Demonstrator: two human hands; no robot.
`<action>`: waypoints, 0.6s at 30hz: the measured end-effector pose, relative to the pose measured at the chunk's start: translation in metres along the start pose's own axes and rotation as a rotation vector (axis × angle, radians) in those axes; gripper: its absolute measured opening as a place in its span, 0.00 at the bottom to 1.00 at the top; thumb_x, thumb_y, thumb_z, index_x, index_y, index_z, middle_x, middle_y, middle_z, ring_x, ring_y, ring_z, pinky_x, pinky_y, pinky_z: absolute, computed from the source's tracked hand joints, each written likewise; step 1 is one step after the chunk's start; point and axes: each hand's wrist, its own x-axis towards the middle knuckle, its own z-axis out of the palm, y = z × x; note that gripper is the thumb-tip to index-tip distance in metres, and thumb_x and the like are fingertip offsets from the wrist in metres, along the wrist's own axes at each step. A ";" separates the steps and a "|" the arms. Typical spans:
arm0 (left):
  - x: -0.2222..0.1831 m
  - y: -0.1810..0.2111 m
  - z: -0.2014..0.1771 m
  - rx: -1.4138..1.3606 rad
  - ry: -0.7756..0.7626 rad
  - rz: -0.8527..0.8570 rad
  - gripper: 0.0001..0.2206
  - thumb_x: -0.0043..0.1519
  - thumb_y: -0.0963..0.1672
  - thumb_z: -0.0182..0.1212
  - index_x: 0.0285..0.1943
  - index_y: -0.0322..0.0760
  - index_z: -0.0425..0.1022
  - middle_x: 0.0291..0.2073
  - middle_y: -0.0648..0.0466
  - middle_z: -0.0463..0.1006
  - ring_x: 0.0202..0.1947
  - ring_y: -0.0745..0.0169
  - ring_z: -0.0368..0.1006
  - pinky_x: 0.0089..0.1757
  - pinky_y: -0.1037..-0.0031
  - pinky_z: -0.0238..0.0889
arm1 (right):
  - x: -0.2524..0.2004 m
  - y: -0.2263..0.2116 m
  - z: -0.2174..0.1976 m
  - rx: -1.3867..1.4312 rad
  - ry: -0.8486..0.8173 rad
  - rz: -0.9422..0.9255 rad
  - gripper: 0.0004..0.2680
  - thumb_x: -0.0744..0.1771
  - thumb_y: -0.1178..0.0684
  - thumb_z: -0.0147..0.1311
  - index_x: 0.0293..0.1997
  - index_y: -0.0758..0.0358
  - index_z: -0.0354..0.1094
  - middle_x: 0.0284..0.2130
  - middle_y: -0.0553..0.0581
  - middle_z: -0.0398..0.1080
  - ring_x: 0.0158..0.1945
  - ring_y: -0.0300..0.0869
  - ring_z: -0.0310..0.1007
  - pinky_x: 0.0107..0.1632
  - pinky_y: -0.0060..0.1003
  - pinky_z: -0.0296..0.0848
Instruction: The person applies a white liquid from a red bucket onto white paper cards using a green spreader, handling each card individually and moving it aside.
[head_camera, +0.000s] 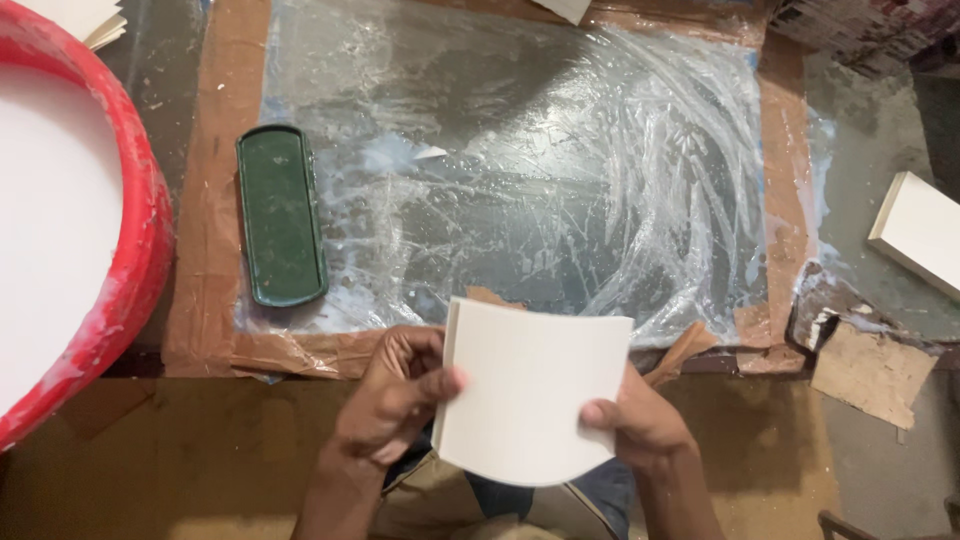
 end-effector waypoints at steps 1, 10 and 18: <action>0.004 -0.002 0.001 0.026 0.077 -0.001 0.04 0.59 0.38 0.74 0.37 0.28 0.83 0.30 0.47 0.84 0.27 0.67 0.78 0.32 0.73 0.73 | 0.003 0.003 -0.002 -0.150 0.098 -0.088 0.26 0.55 0.59 0.72 0.57 0.70 0.66 0.44 0.60 0.79 0.44 0.42 0.81 0.46 0.35 0.80; -0.002 0.020 0.030 0.391 0.207 0.121 0.06 0.55 0.38 0.75 0.35 0.28 0.82 0.28 0.49 0.84 0.27 0.67 0.78 0.32 0.75 0.73 | -0.007 0.005 -0.004 -0.412 0.218 -0.299 0.17 0.60 0.59 0.67 0.50 0.77 0.71 0.36 0.63 0.79 0.37 0.44 0.80 0.40 0.39 0.80; 0.012 0.009 0.021 0.581 0.398 0.011 0.10 0.54 0.41 0.78 0.32 0.26 0.81 0.24 0.46 0.82 0.22 0.64 0.75 0.29 0.71 0.72 | 0.000 0.008 -0.001 -0.600 0.370 -0.305 0.13 0.61 0.58 0.67 0.46 0.74 0.75 0.34 0.60 0.81 0.35 0.41 0.80 0.40 0.37 0.80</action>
